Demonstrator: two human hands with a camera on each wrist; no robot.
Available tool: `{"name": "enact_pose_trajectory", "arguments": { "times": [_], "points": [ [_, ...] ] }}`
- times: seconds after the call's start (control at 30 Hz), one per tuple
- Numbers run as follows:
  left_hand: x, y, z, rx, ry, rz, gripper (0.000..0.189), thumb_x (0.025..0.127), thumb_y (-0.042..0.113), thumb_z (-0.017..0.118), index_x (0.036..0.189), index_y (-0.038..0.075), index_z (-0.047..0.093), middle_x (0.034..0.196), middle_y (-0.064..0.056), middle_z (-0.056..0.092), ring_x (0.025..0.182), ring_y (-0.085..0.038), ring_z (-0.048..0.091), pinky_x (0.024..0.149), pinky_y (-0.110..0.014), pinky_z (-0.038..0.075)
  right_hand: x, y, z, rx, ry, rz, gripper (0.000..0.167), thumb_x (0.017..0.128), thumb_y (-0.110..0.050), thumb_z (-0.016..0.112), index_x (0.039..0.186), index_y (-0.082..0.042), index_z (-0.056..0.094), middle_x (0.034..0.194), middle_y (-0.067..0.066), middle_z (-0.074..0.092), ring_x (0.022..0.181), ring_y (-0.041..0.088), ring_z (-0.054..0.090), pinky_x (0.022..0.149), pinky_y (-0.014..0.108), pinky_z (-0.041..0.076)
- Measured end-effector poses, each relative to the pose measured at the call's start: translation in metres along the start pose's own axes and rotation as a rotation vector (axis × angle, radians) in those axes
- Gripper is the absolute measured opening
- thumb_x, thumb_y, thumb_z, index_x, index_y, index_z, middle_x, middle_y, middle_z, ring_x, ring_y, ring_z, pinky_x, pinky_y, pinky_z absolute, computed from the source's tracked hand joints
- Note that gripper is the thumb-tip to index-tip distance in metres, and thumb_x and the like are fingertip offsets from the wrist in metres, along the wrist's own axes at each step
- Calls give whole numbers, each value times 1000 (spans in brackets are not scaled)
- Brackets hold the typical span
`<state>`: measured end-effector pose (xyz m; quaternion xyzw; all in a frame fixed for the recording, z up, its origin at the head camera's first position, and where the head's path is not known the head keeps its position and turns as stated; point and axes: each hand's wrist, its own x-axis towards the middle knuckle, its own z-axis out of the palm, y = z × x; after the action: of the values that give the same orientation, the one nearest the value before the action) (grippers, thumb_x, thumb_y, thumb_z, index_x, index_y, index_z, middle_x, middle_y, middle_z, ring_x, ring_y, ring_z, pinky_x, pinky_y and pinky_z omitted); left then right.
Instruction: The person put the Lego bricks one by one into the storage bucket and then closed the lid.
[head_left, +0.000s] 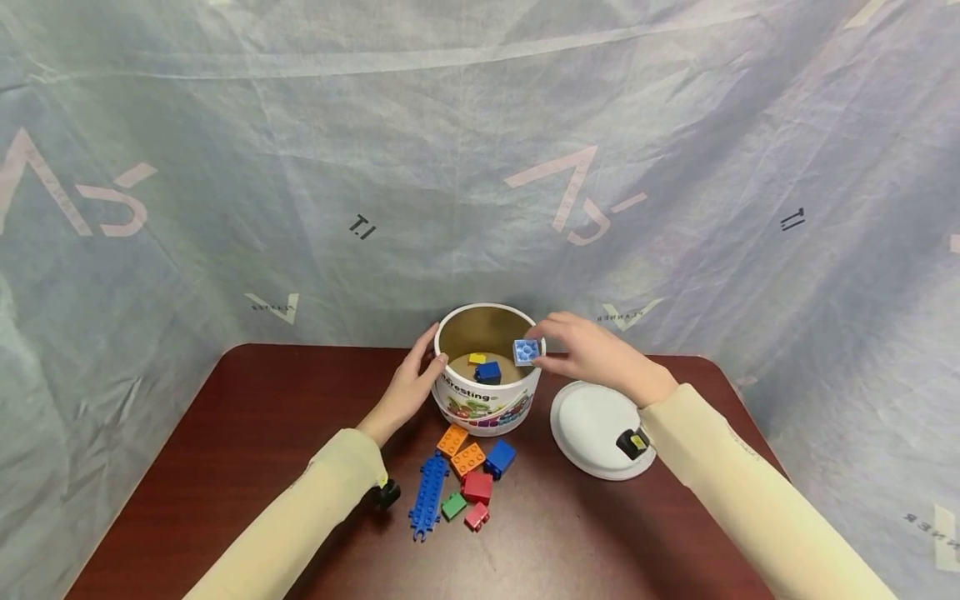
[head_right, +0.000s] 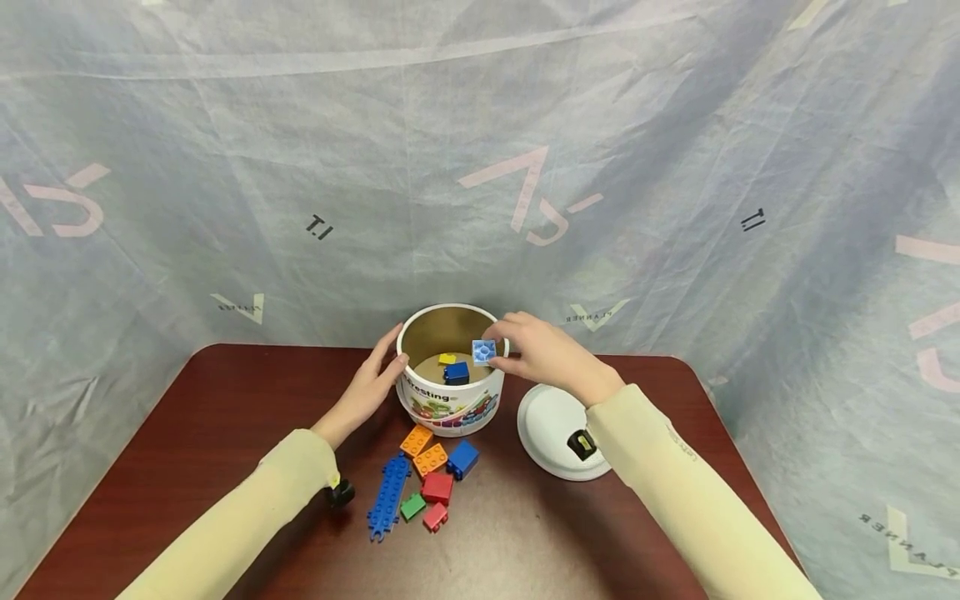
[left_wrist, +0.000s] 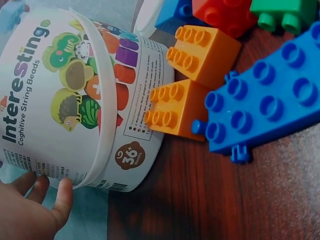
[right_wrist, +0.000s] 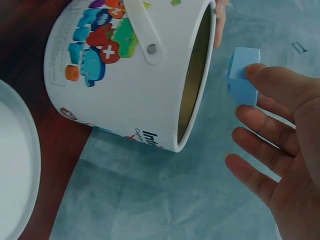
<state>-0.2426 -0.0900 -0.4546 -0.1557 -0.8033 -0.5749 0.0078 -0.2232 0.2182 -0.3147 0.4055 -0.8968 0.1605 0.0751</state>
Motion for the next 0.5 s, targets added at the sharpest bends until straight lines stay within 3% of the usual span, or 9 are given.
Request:
{"name": "enact_pose_trajectory", "arguments": {
  "times": [0.2,0.5],
  "points": [
    [1,0,-1,-5,2,-2,66,110,31,55,168,24,25,169,-9,30,150,-34,38,119,-58,35,19,5,2,8,-34,44,29,93,-15,78,119,-3,72,112,11,70,105,33,64,91,47,54],
    [1,-2,1,-12,-4,10,65,110,31,54,168,24,24,169,-10,29,149,-36,39,118,-58,36,40,12,11,6,-47,81,28,94,-16,76,119,-4,73,115,11,71,109,31,64,96,48,52]
  ]
}}
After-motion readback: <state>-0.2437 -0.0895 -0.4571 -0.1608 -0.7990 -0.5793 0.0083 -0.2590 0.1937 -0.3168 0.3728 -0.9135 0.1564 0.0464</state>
